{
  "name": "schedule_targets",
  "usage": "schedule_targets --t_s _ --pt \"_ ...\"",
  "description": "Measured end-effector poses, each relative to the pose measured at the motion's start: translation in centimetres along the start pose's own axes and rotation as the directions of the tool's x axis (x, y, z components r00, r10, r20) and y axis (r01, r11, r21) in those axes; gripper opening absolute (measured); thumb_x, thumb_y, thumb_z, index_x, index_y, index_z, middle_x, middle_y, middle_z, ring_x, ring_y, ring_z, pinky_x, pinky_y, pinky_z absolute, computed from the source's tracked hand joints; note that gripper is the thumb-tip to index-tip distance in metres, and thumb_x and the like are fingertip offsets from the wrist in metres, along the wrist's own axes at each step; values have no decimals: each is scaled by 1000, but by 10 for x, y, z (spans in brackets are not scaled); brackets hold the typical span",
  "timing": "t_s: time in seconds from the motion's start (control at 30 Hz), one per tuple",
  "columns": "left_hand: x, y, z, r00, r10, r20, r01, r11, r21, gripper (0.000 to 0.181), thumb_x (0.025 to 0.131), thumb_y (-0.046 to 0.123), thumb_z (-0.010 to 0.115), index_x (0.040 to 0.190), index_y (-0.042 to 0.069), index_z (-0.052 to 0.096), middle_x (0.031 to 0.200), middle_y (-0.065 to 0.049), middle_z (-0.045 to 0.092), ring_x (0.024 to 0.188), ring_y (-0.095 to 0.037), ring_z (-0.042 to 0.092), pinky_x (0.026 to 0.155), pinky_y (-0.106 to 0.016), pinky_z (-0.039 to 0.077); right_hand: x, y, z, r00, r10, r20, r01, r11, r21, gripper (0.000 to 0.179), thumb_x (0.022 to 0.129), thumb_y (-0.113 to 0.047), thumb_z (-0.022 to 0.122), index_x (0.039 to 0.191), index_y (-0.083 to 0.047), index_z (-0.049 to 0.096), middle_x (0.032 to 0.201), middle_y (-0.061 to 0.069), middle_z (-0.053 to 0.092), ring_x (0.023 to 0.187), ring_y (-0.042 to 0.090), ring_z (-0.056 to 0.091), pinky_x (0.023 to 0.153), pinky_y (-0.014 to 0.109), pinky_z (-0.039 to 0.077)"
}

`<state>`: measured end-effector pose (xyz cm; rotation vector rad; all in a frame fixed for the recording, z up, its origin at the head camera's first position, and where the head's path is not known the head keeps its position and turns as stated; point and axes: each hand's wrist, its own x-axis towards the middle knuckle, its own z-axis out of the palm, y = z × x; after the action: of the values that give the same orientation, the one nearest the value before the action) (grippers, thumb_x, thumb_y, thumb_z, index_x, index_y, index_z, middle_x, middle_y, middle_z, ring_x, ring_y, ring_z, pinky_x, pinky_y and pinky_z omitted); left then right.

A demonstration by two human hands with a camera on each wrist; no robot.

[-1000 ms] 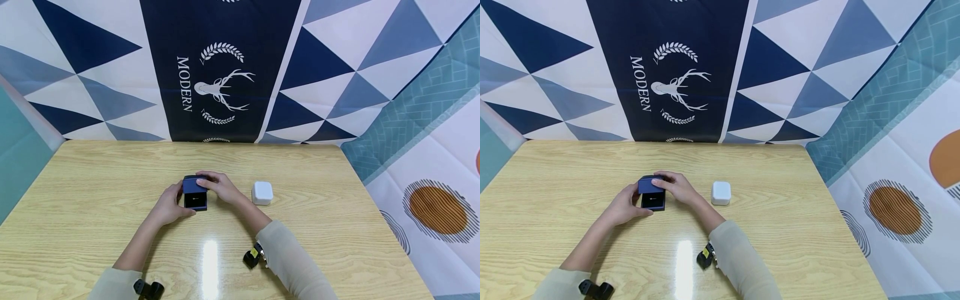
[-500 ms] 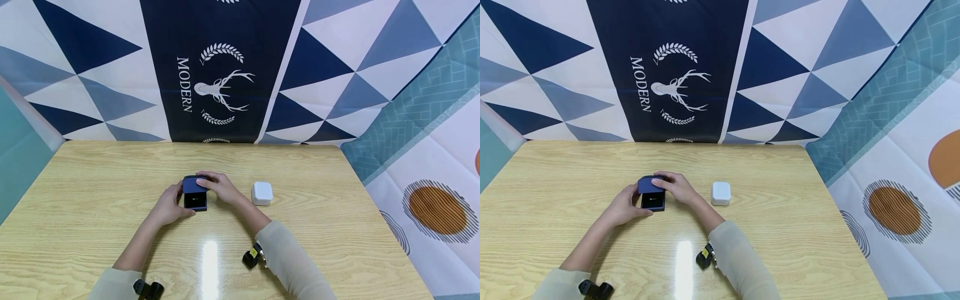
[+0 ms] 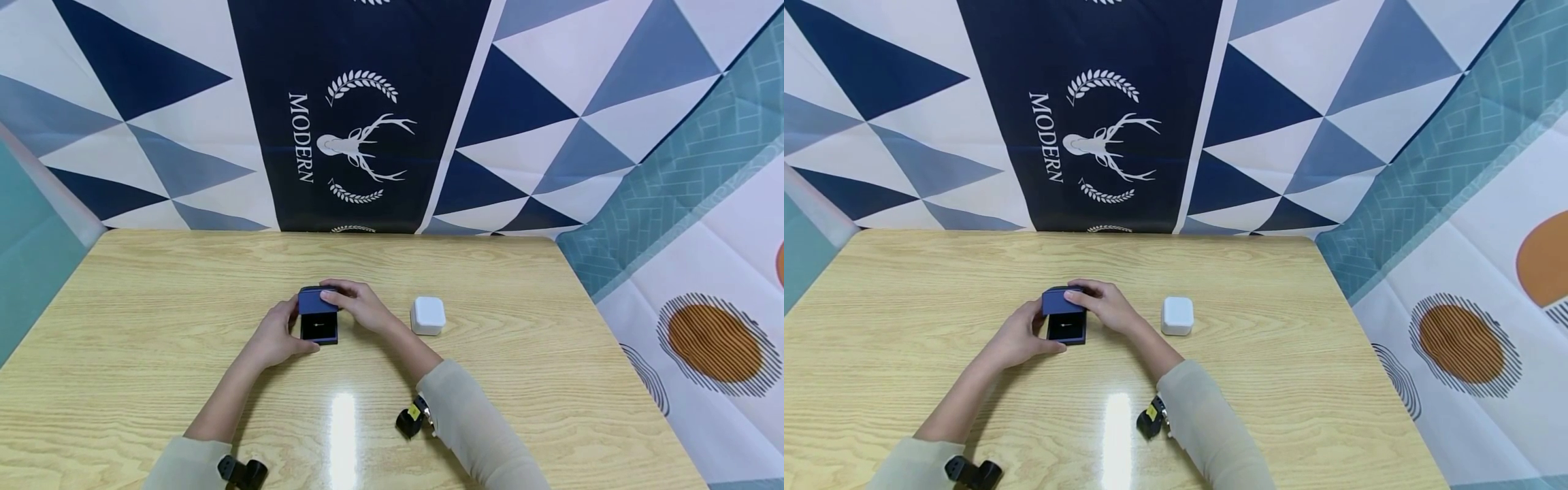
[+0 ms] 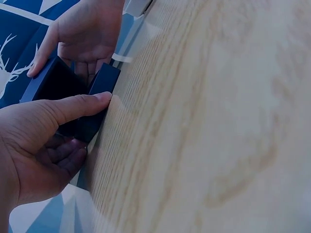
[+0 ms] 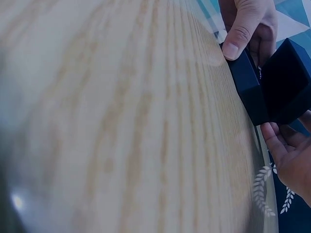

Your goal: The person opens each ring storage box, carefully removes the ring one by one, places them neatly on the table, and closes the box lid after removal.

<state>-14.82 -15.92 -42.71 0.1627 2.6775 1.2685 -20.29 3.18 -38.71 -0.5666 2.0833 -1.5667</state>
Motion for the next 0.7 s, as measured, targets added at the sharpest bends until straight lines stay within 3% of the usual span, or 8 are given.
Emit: schedule_targets --t_s 0.7 --pt "-2 2 -1 1000 -7 15 7 1000 -8 98 70 20 82 145 -6 24 132 -27 45 121 -42 45 99 -51 44 2 2 0 1000 1 5 -1 1000 2 43 96 -21 51 134 -1 49 124 21 58 94 7 54 88 27 48"
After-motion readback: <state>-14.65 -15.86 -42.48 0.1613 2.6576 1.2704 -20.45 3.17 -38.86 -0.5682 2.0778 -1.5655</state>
